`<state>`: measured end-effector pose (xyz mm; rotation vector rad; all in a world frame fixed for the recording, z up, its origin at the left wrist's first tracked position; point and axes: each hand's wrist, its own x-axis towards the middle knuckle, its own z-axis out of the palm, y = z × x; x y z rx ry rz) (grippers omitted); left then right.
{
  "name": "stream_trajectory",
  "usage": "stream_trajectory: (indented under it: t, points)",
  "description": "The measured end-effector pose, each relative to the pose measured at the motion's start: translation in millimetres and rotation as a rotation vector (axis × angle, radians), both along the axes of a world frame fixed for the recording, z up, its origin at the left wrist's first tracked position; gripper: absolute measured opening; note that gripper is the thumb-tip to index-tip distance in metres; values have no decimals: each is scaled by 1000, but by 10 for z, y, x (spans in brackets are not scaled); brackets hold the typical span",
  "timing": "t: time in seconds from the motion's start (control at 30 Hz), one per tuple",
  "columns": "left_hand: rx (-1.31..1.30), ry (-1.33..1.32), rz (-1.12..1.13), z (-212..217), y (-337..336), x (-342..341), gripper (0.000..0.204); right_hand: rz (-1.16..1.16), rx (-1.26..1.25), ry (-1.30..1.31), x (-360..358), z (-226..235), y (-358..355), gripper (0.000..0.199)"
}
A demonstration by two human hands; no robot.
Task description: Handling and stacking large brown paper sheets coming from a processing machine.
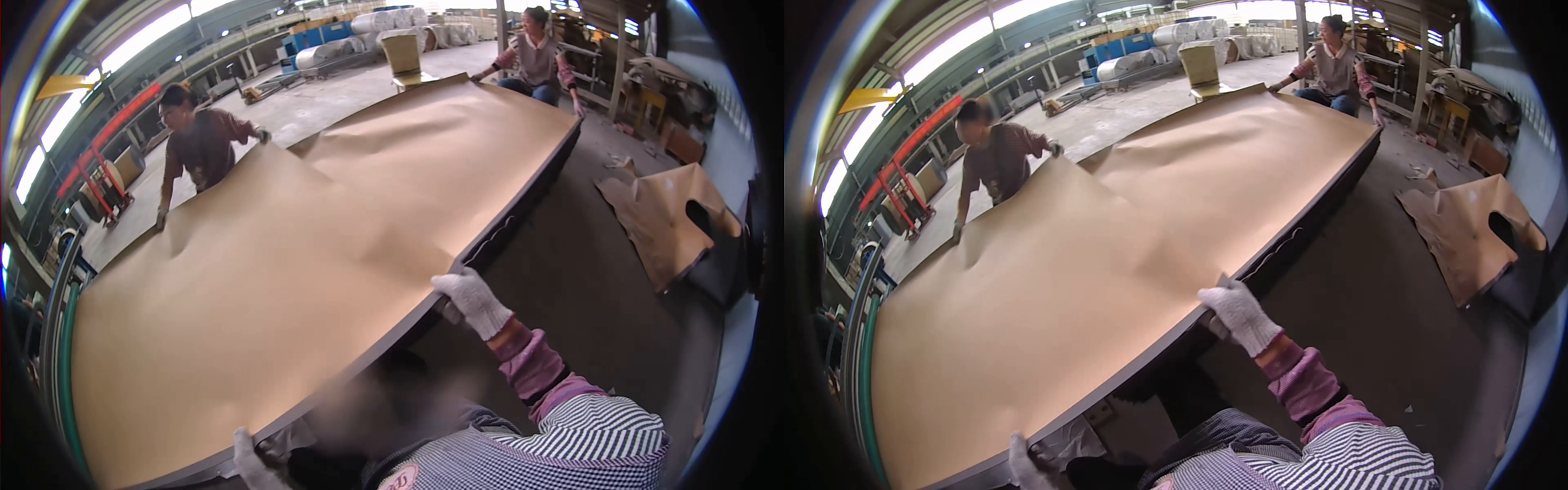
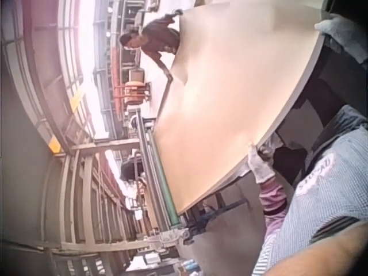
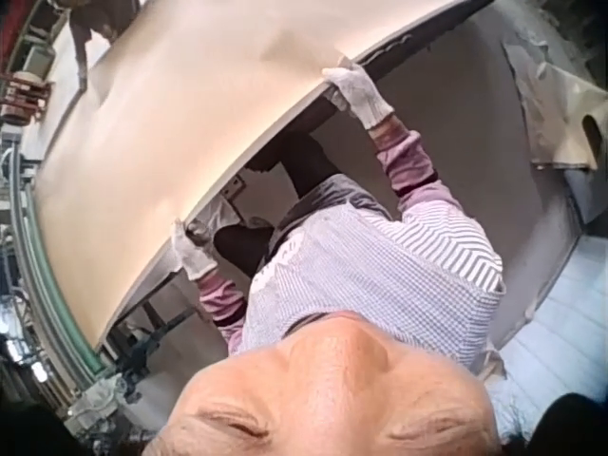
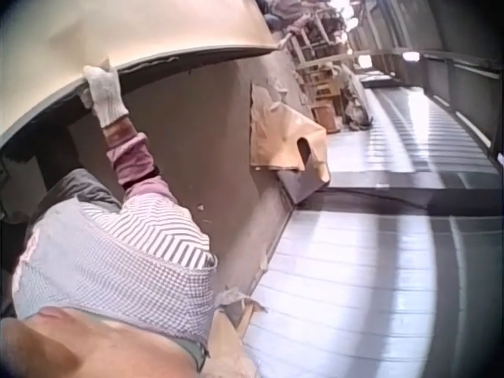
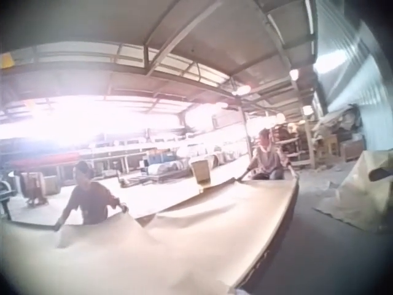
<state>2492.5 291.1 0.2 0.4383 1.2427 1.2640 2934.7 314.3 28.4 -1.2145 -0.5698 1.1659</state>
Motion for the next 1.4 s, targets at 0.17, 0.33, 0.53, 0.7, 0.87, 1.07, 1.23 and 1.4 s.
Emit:
stream_trajectory:
  t: [0.17,0.33,0.53,0.7,0.87,1.07,1.23,1.4]
  points:
    - [194,290,-46,-189,-11,570,31,166,-27,238,-179,-199,-135,25]
    - [116,30,-173,-210,-99,1237,37,765,-192,423,-990,-229,-501,35]
    - [253,297,-436,-406,-98,1365,36,485,-293,265,-1028,-486,-100,22]
    - [395,-10,95,-242,-29,221,35,375,-334,151,-388,-203,28,19]
    - [472,401,119,-759,-32,-391,31,270,-282,194,-89,-142,115,26]
    - [272,-53,147,78,23,809,30,548,-254,518,-1116,53,-289,28]
    - [69,190,-201,-81,-143,798,31,414,-216,49,-1489,-207,-51,27]
    - [640,1174,612,-494,318,-560,42,309,-92,-83,-548,-281,78,32]
